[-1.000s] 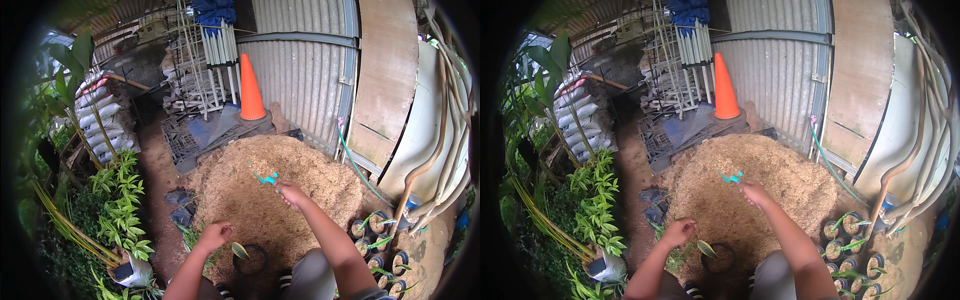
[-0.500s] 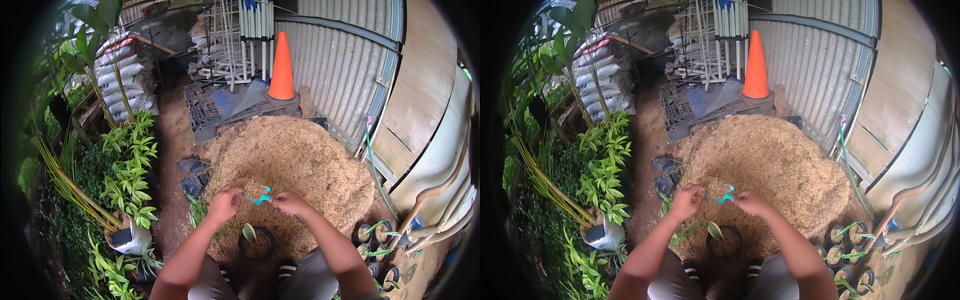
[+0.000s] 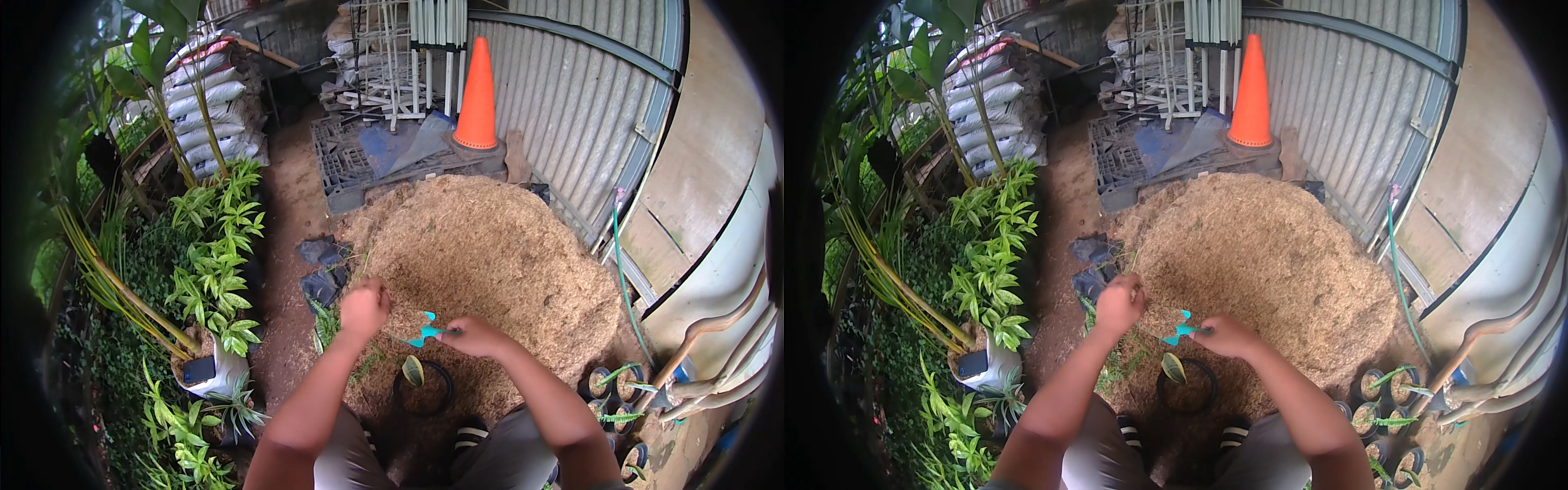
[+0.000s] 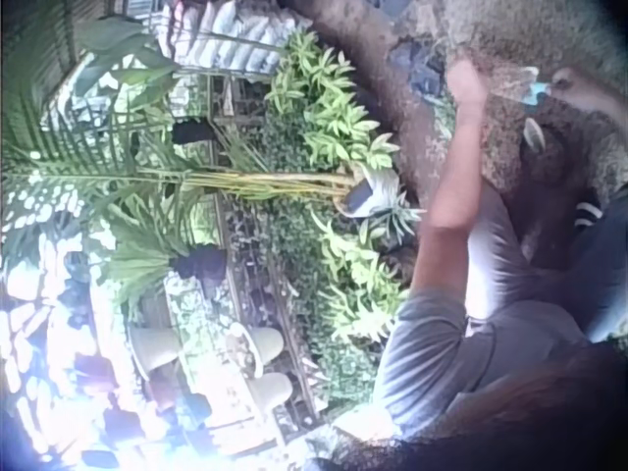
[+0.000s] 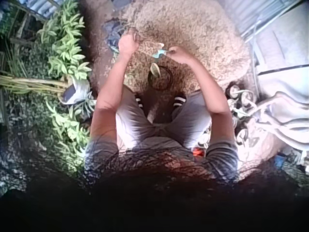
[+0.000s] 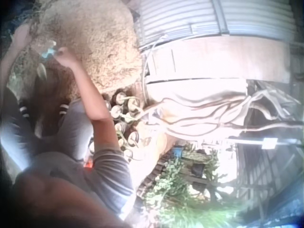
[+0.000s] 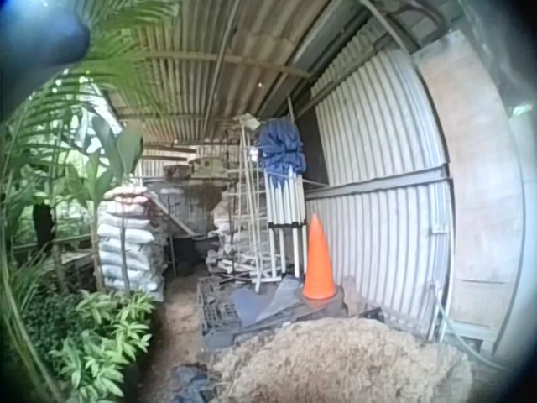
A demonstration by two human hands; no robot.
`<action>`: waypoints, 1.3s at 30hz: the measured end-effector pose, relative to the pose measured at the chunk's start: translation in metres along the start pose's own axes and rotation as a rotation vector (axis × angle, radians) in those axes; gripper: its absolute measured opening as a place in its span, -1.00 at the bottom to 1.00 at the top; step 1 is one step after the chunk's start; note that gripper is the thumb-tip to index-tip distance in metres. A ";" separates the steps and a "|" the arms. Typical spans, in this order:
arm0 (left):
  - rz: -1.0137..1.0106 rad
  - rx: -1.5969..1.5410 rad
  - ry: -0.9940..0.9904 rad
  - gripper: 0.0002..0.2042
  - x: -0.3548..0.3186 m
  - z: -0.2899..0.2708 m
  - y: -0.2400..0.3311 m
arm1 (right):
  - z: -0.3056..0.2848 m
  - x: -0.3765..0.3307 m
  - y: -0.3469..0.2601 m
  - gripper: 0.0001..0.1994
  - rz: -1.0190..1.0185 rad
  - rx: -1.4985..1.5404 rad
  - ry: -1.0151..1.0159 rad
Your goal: The person uses a hand shovel to scoop wood shavings from a large pile and place them into a black plastic pot that contains a plant.
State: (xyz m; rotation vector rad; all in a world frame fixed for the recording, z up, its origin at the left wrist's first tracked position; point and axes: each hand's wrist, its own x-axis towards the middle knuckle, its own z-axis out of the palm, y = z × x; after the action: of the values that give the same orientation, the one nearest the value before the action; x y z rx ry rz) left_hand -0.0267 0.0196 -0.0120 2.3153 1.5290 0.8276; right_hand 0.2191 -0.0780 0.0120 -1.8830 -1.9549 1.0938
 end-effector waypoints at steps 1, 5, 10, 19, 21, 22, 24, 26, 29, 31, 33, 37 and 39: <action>-0.006 0.036 0.161 -0.80 0.002 -0.003 -0.002 | -0.002 0.000 0.001 -0.58 0.038 0.028 -0.003; -0.079 -0.108 0.029 -0.79 -0.003 -0.015 -0.004 | -0.007 -0.001 0.008 -0.59 0.090 0.126 -0.006; 0.158 -0.217 -0.084 -0.80 -0.015 -0.019 0.021 | -0.011 -0.006 -0.004 -0.57 0.140 0.166 -0.017; 0.186 0.001 -0.064 -0.81 -0.015 -0.003 0.025 | -0.011 -0.004 0.004 -0.59 0.137 0.212 0.039; 0.184 -0.026 0.021 -0.82 -0.015 -0.009 0.021 | -0.014 -0.007 0.000 -0.58 0.181 0.248 0.053; 0.158 -0.056 0.015 -0.82 -0.015 -0.012 0.020 | -0.017 -0.009 -0.002 -0.58 0.191 0.262 0.057; 0.114 -0.118 0.001 -0.83 -0.015 -0.017 0.021 | -0.020 -0.008 0.002 -0.57 0.193 0.264 0.065; 0.100 -0.151 -0.064 -0.83 -0.016 -0.019 0.022 | -0.020 -0.005 0.016 -0.56 0.178 0.241 0.075; 0.071 -0.119 -0.188 -0.80 -0.018 -0.027 0.022 | -0.019 -0.007 0.008 -0.55 0.158 0.190 0.091; 0.052 -0.078 -0.263 -0.78 -0.022 -0.025 0.024 | -0.019 -0.008 0.007 -0.54 0.161 0.182 0.083; 0.040 -0.031 -0.312 -0.79 -0.020 -0.018 0.024 | -0.017 -0.006 0.008 -0.54 0.149 0.177 0.087; 0.062 -0.025 -0.245 -0.89 -0.019 -0.014 0.018 | -0.021 -0.009 0.004 -0.56 0.180 0.237 0.060; -0.016 -0.051 -0.100 -0.91 -0.010 -0.019 0.003 | -0.023 -0.010 0.006 -0.57 0.187 0.265 0.056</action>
State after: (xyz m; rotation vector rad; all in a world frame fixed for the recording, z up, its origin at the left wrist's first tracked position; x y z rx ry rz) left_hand -0.0384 0.0068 0.0020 2.2689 1.4658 0.7270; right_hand 0.2393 -0.0798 0.0281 -1.9538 -1.5410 1.2648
